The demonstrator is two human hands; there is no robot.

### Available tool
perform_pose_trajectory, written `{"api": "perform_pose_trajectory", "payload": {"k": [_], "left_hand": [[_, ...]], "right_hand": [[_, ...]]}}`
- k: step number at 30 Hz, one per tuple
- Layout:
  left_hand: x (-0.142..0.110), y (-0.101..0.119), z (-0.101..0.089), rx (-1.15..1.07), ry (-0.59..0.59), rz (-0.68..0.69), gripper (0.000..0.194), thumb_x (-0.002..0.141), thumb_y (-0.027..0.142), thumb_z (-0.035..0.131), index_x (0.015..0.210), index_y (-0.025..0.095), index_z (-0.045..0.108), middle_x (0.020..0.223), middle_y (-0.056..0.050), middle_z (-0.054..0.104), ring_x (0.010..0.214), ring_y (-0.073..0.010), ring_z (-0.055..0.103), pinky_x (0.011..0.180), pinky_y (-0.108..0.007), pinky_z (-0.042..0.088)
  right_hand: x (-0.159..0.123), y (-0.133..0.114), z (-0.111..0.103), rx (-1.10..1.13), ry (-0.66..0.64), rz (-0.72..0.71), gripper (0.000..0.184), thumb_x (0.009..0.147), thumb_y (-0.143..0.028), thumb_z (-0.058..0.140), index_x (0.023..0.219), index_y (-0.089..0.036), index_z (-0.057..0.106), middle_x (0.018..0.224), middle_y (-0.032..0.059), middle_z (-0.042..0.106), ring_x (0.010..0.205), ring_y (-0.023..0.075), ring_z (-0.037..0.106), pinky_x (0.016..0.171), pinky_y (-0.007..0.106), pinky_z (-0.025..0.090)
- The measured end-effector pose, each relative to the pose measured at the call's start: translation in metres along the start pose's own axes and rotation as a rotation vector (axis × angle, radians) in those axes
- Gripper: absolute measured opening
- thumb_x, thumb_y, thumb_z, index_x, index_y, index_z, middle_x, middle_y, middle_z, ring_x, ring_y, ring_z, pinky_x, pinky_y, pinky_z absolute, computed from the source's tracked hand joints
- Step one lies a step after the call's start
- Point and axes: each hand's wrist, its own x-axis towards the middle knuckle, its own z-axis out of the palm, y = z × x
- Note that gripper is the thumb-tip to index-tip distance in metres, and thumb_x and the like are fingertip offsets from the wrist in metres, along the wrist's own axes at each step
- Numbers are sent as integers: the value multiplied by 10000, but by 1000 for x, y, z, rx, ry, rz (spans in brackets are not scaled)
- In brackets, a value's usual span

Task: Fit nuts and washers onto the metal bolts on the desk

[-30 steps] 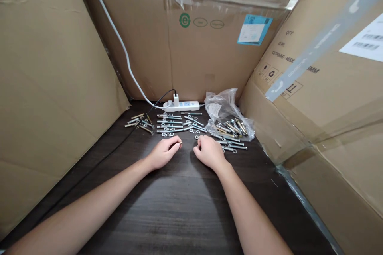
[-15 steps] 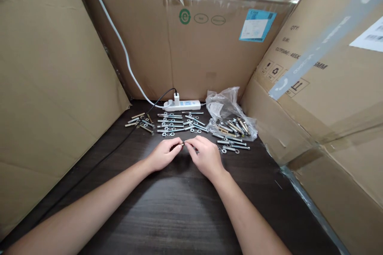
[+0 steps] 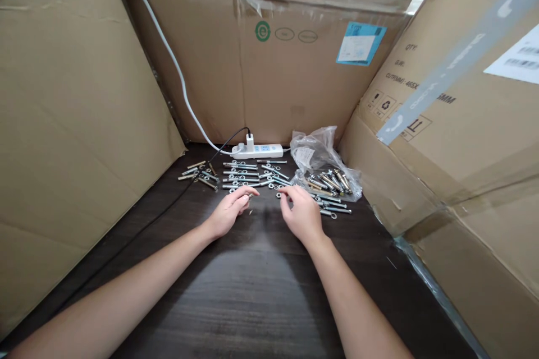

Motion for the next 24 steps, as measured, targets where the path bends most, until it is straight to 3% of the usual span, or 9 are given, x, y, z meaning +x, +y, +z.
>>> {"api": "perform_pose_trajectory", "payload": {"k": [4, 7, 11, 19, 24], "left_hand": [[1, 1, 1, 72, 32, 23, 223, 899, 292, 381, 895, 171, 568, 693, 28, 463, 647, -117, 415, 642, -230, 351], [1, 0, 1, 71, 32, 39, 189, 898, 273, 388, 836, 169, 533, 715, 31, 470, 673, -112, 424, 657, -224, 351], [1, -2, 3, 113, 22, 34, 173, 892, 280, 402, 837, 171, 526, 717, 33, 491, 664, -108, 435, 642, -222, 351], [-3, -1, 7, 306, -63, 35, 144, 858, 261, 429, 834, 185, 549, 645, 46, 491, 576, -95, 417, 554, -211, 314], [-4, 2, 7, 381, -103, 9, 133, 854, 283, 449, 862, 201, 553, 652, 45, 523, 570, -100, 444, 540, -212, 310]], "right_hand": [[5, 18, 7, -159, -47, 100, 239, 864, -249, 488, 1024, -194, 658, 914, 50, 659, 813, 191, 603, 730, 293, 451], [5, 17, 17, -260, -116, 111, 259, 857, -297, 515, 1054, -203, 655, 958, 60, 655, 876, 210, 609, 723, 296, 447], [6, 13, 24, -282, -158, 93, 191, 843, -257, 514, 939, -201, 669, 890, 54, 655, 869, 210, 609, 724, 298, 445], [-3, -6, 5, 171, -65, -19, 162, 786, -212, 570, 927, -183, 645, 826, 27, 640, 662, 141, 549, 660, 263, 459], [-9, -22, 5, 284, -99, -70, 177, 792, -192, 575, 950, -188, 654, 807, 25, 634, 652, 139, 526, 631, 264, 445]]}}
